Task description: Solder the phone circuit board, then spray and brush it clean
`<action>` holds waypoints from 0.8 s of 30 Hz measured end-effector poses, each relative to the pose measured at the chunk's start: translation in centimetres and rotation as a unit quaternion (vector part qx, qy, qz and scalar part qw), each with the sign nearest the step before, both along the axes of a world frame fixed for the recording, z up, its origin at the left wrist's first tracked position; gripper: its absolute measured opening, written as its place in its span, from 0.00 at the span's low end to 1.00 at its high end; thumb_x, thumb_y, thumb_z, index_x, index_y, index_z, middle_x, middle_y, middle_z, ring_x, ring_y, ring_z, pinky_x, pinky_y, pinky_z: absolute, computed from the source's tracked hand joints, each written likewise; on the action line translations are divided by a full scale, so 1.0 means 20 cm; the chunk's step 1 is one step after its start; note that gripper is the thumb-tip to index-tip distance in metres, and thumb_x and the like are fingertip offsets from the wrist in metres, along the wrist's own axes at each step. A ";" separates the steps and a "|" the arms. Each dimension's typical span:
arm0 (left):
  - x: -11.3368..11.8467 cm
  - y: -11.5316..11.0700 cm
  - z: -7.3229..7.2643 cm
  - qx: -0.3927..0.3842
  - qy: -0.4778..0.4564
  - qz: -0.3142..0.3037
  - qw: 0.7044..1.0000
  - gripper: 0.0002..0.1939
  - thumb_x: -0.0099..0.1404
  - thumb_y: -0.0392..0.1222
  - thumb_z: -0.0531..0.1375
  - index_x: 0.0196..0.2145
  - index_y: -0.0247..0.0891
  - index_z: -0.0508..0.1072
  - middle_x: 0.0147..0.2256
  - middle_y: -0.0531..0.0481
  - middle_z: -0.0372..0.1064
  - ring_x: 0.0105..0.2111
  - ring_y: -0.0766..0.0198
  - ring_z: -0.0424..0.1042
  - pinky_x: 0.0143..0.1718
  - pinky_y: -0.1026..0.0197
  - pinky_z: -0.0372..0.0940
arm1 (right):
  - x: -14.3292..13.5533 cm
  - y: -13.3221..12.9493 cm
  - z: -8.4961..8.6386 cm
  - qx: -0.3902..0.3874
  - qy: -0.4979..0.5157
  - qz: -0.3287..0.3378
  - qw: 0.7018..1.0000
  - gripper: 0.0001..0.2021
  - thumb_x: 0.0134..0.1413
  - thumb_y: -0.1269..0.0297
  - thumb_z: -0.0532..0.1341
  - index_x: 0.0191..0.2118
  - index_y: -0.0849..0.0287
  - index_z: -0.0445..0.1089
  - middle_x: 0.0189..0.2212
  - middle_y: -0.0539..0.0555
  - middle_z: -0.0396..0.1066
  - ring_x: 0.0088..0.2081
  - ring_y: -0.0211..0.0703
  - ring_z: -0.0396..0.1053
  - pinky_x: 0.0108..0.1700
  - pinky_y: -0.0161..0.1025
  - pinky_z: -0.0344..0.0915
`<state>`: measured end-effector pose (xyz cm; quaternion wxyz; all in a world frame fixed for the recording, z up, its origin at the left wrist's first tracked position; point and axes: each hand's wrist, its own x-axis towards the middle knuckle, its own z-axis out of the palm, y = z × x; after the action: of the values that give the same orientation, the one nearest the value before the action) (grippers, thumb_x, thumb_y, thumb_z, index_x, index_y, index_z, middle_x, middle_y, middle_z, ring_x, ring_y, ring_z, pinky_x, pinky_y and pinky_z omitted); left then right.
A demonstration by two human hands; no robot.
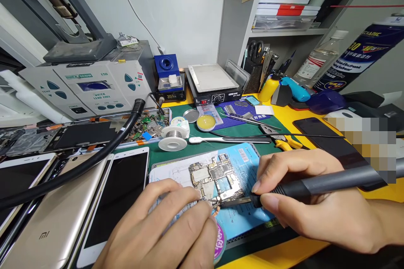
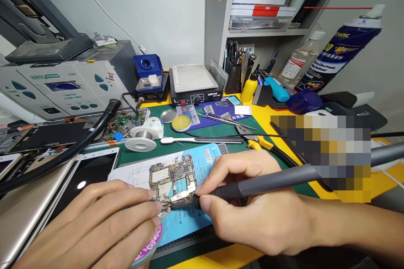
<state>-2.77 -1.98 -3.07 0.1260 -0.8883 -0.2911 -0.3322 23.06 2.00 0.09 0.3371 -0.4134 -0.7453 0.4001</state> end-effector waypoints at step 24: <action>0.02 0.01 -0.07 0.013 -0.038 -0.005 0.999 0.07 0.69 0.28 0.59 0.37 0.37 0.75 0.35 0.54 0.82 0.38 0.58 0.79 0.46 0.49 0.69 | 0.01 0.00 -0.03 0.069 0.005 0.010 0.998 0.05 0.49 0.75 0.69 0.29 0.57 0.77 0.22 0.48 0.76 0.18 0.31 0.69 0.21 0.27 0.65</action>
<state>-2.43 -1.78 -4.50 0.1242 -0.8747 -0.2866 -0.3705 23.22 1.95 -0.60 0.3647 -0.3799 -0.7734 0.3529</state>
